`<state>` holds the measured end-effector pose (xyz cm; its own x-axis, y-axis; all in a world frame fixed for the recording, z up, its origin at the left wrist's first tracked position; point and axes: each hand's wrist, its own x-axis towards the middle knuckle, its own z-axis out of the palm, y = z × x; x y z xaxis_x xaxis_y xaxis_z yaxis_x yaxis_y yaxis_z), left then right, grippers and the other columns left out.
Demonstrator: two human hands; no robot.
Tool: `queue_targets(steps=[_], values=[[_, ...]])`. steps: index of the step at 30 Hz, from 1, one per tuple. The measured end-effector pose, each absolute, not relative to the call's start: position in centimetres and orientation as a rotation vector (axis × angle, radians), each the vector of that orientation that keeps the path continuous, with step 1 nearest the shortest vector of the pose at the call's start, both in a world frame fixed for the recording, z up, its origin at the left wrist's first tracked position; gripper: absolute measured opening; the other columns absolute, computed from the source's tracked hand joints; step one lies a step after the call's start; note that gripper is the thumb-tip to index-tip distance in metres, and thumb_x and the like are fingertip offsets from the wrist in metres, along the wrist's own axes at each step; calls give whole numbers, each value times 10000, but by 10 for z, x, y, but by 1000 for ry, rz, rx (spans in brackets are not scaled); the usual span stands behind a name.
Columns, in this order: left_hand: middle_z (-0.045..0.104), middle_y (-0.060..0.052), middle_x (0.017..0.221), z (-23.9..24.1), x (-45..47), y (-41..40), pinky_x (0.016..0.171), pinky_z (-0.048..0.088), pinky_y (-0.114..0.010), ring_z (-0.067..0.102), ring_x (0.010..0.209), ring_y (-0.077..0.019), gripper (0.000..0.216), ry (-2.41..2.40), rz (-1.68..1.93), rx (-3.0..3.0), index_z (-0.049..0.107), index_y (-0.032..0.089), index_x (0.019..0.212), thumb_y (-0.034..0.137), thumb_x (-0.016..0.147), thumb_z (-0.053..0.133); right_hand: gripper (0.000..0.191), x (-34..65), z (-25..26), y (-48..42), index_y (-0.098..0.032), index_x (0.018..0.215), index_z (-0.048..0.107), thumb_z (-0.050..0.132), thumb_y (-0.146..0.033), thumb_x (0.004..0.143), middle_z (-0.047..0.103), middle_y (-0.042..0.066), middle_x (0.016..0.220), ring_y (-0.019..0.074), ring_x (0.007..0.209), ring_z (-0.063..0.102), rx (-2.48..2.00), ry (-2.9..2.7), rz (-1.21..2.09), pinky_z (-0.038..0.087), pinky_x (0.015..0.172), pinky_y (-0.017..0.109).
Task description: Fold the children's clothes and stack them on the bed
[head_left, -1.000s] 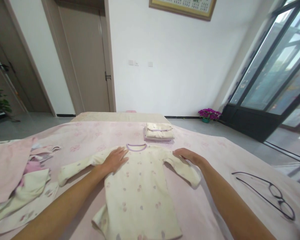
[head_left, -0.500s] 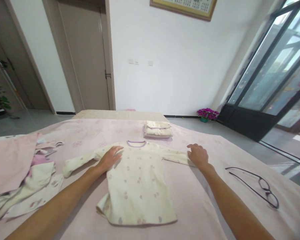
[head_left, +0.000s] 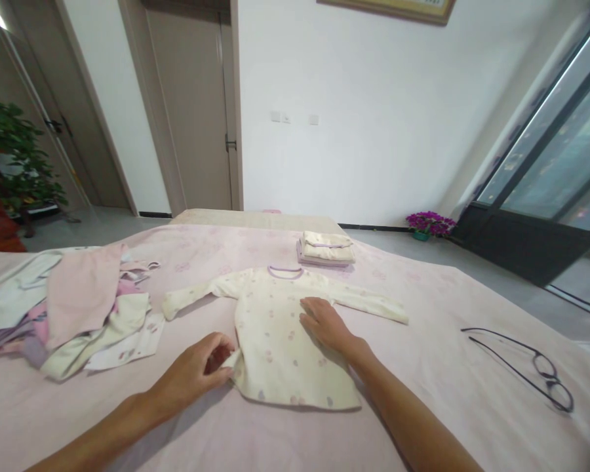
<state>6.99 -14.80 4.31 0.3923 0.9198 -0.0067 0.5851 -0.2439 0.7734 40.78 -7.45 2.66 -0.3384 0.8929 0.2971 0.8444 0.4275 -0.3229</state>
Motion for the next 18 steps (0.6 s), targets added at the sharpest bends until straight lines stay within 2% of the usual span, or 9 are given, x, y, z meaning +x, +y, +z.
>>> queue_targets(steps=[3, 5, 8, 13, 16, 18], values=[[606, 9, 777, 40, 76, -148, 656, 405, -257, 562, 731, -169, 192, 1364, 635, 1962, 567, 217, 852, 408, 831, 552, 414, 405, 17, -72, -150, 1324, 590, 468, -318, 966, 561, 150, 1404, 266, 1326, 477, -1531, -2271, 82, 340, 1140, 448], [574, 22, 693, 42, 79, -147, 609, 380, -252, 538, 658, -156, 224, 1392, 657, 1915, 532, 215, 766, 430, 830, 530, 418, 407, 14, -71, -160, 1335, 583, 461, -327, 972, 552, 140, 1416, 256, 1335, 469, -1532, -2281, 63, 332, 1148, 443], [539, 47, 580, 50, 76, -152, 509, 332, -233, 485, 517, -131, 269, 1353, 610, 1585, 481, 223, 745, 480, 780, 555, 414, 410, 15, -72, -177, 1333, 587, 464, -342, 974, 561, 121, 1410, 246, 1329, 478, -1513, -2290, 64, 341, 1144, 427], [646, -6, 682, 54, 52, -182, 470, 343, -221, 516, 484, -119, 386, 1282, 421, 1136, 476, 216, 733, 594, 728, 555, 412, 412, 14, -72, -189, 1333, 590, 466, -344, 972, 562, 114, 1411, 247, 1324, 482, -1494, -2276, 75, 347, 1137, 432], [668, -40, 656, 51, 37, -190, 466, 348, -240, 566, 502, -157, 450, 1336, 233, 1333, 521, 208, 687, 647, 779, 491, 417, 412, 13, -71, -194, 1336, 588, 473, -349, 966, 563, 113, 1411, 251, 1319, 486, -1496, -2267, 86, 357, 1127, 439], [684, -34, 688, 56, 32, -185, 525, 391, -257, 608, 576, -176, 430, 1392, 266, 1572, 566, 212, 700, 596, 851, 442, 424, 412, 13, -72, -192, 1342, 585, 470, -350, 966, 562, 115, 1413, 252, 1325, 481, -1500, -2272, 76, 351, 1132, 438]])
